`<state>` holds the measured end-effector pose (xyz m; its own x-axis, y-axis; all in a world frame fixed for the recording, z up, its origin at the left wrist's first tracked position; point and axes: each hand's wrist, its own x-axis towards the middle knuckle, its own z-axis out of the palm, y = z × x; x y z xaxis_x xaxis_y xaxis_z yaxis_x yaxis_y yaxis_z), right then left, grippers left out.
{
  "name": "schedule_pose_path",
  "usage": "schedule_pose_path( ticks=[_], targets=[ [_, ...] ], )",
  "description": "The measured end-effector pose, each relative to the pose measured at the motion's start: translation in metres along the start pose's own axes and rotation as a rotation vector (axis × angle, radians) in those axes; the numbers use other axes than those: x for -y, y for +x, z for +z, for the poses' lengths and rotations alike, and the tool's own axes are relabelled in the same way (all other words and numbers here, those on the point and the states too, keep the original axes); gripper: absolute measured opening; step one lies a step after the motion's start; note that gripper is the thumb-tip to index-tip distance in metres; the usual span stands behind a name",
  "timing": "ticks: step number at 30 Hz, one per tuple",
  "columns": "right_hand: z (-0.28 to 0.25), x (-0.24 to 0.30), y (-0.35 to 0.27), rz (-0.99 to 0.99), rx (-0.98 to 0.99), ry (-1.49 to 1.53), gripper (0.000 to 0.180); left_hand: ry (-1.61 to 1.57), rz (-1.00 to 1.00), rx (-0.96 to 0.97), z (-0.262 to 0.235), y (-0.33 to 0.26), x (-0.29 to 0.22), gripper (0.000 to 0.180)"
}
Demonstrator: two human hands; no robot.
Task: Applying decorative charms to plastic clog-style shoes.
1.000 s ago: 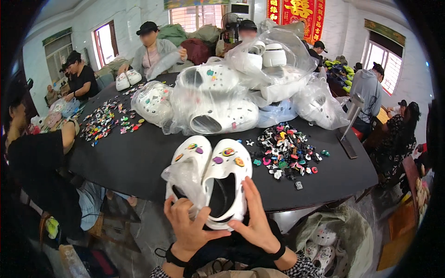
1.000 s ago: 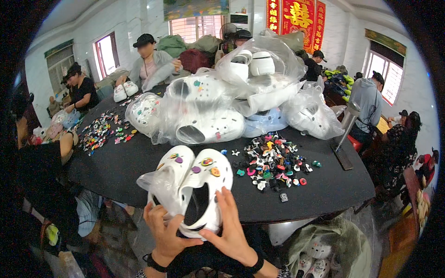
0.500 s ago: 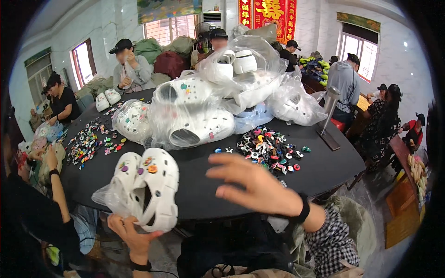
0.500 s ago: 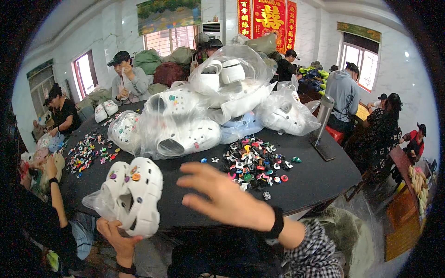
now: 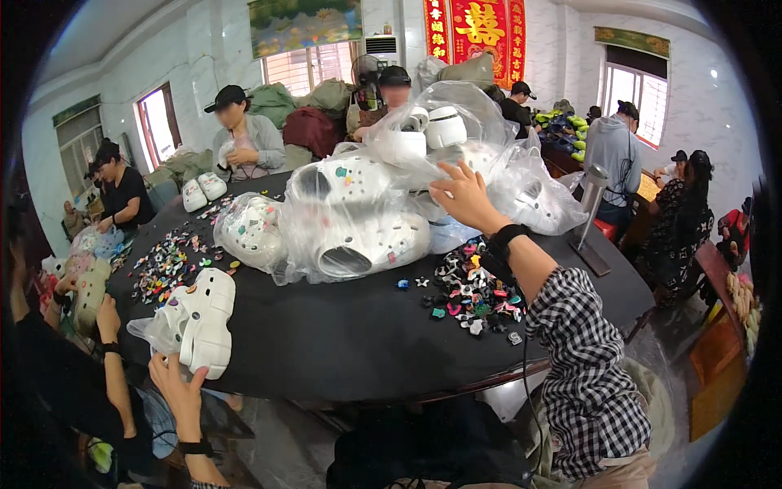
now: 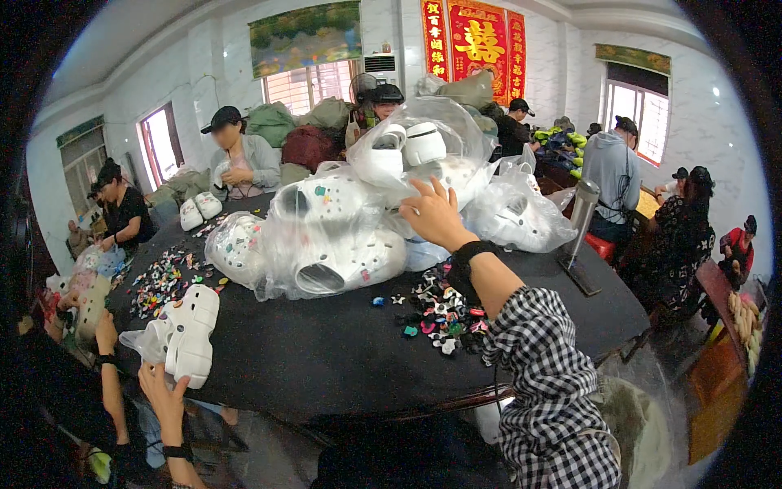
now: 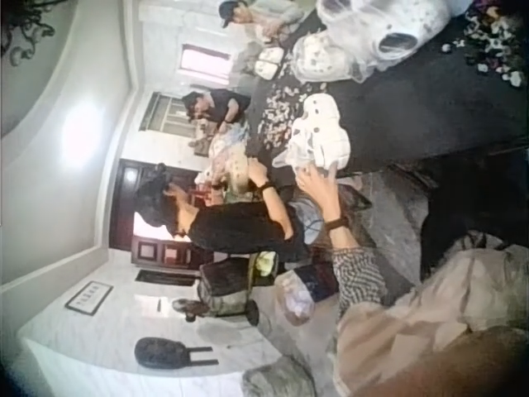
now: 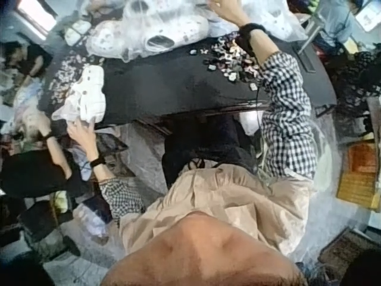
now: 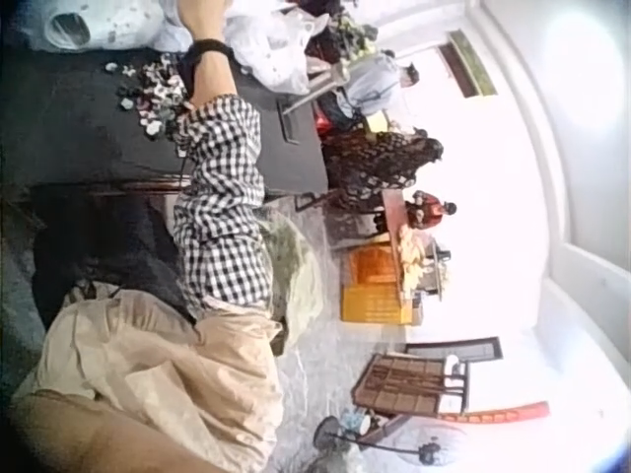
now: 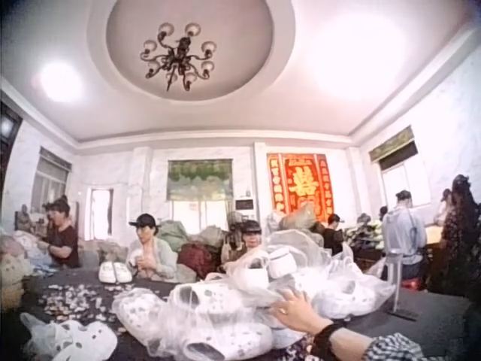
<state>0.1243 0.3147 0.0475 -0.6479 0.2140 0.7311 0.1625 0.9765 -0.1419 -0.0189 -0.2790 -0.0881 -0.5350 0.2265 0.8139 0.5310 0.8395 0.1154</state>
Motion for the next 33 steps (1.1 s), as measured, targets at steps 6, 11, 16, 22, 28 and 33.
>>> schedule_pose_path(
  ticks=[6, 11, 16, 22, 28, 33],
  targets=[
    [-0.011, 0.023, 0.017, 0.161, 0.024, 0.398, 0.034, -0.109, -0.080, 0.084, 0.003, -0.011, -0.001, 0.066],
    [-0.015, 0.065, 0.024, 0.098, 0.030, 0.830, 0.036, -0.040, -0.120, 0.122, -0.001, -0.010, -0.030, 0.070],
    [-0.038, 0.136, 0.009, -0.116, 0.207, 1.198, 0.041, 0.058, -0.106, 0.151, -0.015, -0.014, -0.068, 0.074],
    [-0.030, 0.200, -0.043, -0.242, 0.615, 1.395, 0.040, -0.497, 0.012, 0.307, -0.042, -0.035, -0.146, 0.064],
    [0.007, 0.244, -0.130, -0.462, 0.928, 1.433, 0.036, -1.813, -0.579, 0.640, -0.026, -0.077, -0.194, 0.082],
    [0.029, 0.246, -0.164, -0.493, 0.776, 1.200, 0.039, -1.300, -0.653, 0.427, -0.047, -0.088, -0.192, 0.042]
  ],
)
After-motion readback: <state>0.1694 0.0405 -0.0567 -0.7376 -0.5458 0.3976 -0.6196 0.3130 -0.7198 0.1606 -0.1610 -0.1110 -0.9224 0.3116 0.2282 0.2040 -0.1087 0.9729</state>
